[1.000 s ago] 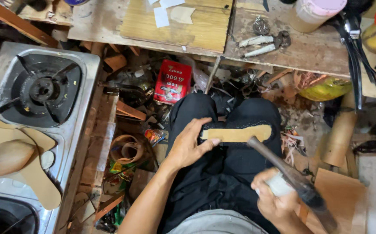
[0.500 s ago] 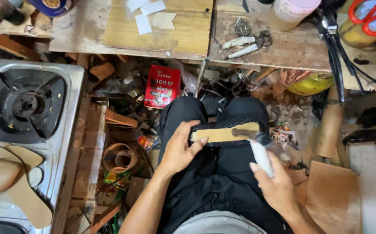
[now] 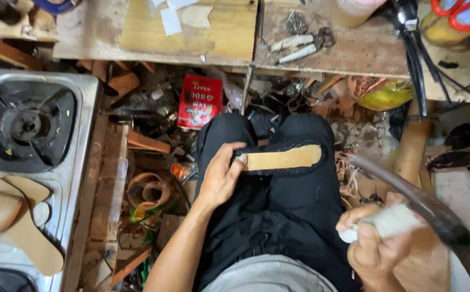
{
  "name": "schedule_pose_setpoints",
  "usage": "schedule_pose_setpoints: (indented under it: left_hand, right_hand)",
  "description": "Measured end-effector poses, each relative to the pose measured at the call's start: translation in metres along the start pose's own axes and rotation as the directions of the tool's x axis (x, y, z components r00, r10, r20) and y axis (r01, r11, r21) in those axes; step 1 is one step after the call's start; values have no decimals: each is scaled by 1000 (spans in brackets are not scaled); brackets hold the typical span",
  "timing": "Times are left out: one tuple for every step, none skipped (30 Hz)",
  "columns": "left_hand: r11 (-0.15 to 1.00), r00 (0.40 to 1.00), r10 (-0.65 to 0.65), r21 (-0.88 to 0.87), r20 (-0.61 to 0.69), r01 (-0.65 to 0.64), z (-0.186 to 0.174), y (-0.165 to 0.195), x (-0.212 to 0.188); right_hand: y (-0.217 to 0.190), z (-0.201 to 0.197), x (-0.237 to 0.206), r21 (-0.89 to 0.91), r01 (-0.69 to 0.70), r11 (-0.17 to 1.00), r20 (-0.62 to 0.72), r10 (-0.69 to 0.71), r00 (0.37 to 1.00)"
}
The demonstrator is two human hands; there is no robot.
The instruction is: The person hammers a wooden shoe last into a black slip-on shoe, then uses pliers to pull and trim the shoe's upper material around the last. The person repeatedly adjusts the shoe and last while working in a cluttered workshop.
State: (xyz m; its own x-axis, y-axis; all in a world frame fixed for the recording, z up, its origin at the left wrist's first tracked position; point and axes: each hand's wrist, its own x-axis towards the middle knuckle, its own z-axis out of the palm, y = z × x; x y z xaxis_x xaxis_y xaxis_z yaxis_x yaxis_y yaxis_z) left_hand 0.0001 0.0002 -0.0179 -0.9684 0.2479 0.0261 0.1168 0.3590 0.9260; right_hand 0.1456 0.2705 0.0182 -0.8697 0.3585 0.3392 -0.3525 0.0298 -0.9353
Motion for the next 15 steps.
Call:
schedule_pose_setpoints:
  left_hand:
    - [999,999,45,11,-12,-44,0,-1,0]
    - [1000,1000,16,6,-13,-16,2,-1,1]
    - [1000,1000,-14,0,-11,14,3,0,2]
    - [999,999,-53,-6,-6,53,5,0,1]
    - [999,999,-42,14,-8,42,6,1,-1]
    - [999,1000,-24,36,-16,25,7,2,0]
    - [998,1000,-6,59,-28,8,6,3,1]
    - [999,1000,-16,42,-26,17,6,5,0]
    - [999,999,-27,25,-29,28,6,6,1]
    - [999,999,-45,15,-20,45,3,7,-2]
    - [999,999,-26,25,-21,26,4,9,-7]
    - [999,999,12,38,-31,-11,3,9,-5]
    - [997,997,55,54,-50,-52,2,9,-3]
    - [997,997,54,51,-53,-51,3,9,-4]
    - [998,998,38,45,-50,-35,3,8,-5]
  right_hand:
    - [0,5,-3,-79,93,993,79,-87,993]
    - [5,11,-3,-147,203,968,160,-179,971]
    - [12,16,-1,-206,311,928,245,-258,934]
    - [25,25,3,-563,548,618,483,-292,825]
    - [37,31,6,-690,711,132,689,-181,702]
    - [47,37,7,-711,548,441,571,-93,816]
    - [57,43,10,-648,316,693,471,39,881]
    - [59,43,11,-677,271,684,447,90,890]
    - [60,43,13,-702,231,674,427,139,893]
    - [58,45,14,-728,176,663,396,196,897]
    - [50,42,13,-714,182,676,405,187,895]
    - [44,43,14,-696,203,689,417,158,895]
    - [37,45,18,-672,234,702,434,119,893]
    - [28,45,20,-663,189,725,401,129,907]
    - [19,45,19,-653,134,746,366,157,917]
